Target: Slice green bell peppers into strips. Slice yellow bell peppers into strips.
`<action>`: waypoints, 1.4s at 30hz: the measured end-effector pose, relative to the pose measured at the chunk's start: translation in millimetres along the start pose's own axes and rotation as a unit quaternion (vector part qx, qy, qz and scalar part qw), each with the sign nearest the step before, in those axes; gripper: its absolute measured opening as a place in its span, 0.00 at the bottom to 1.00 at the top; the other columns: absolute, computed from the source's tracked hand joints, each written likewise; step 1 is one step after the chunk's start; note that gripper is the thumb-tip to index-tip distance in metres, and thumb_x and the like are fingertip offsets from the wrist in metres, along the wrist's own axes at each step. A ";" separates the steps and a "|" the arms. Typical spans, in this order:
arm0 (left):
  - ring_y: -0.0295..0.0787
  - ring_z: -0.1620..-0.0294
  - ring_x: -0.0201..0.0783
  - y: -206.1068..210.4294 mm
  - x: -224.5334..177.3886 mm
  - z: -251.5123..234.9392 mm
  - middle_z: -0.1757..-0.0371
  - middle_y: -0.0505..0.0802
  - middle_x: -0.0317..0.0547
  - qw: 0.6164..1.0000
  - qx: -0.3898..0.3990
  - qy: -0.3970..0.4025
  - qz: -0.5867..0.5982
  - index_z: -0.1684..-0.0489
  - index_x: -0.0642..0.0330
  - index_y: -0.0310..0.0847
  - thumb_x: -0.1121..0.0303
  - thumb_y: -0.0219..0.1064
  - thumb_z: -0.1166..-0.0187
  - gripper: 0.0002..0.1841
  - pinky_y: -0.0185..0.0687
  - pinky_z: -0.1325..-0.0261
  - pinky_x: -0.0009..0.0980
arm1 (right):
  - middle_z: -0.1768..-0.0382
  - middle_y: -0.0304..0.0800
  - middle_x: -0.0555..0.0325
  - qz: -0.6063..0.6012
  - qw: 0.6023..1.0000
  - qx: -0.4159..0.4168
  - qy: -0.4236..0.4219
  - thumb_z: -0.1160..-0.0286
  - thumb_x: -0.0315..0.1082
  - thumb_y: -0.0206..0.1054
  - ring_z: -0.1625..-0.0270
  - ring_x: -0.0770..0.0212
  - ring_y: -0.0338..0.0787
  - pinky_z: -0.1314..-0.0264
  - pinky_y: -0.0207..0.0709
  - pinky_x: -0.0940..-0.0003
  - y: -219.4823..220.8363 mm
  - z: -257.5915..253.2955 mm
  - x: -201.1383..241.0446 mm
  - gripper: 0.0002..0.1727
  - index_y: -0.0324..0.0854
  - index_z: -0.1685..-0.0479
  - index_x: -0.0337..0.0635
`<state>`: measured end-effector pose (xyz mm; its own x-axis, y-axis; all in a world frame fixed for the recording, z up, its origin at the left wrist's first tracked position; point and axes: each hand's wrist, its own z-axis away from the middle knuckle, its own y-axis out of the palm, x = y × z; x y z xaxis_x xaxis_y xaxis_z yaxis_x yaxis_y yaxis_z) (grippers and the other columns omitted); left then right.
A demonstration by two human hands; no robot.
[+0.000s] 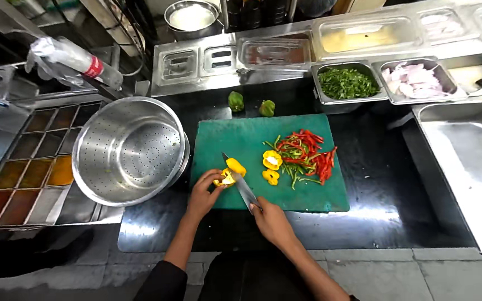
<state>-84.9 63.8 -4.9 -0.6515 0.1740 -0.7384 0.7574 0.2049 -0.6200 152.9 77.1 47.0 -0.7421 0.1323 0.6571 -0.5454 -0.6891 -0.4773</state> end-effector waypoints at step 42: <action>0.90 0.43 0.48 -3.5 -3.8 34.7 0.34 0.86 0.60 0.989 -0.091 -0.112 -0.008 0.33 0.65 0.85 0.80 0.67 0.24 0.19 0.89 0.40 0.43 | 0.79 0.80 0.62 -0.175 0.971 0.161 0.008 0.06 0.44 0.55 0.86 0.69 0.79 0.81 0.78 0.75 0.8 -8.7 -22.6 0.14 0.77 0.46 0.42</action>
<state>-83.6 28.9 -9.2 -0.6213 -0.0449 -0.7823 0.7137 0.3797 -0.5886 165.8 79.7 26.7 -0.5406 0.4088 0.7352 -0.6176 -0.7863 -0.0169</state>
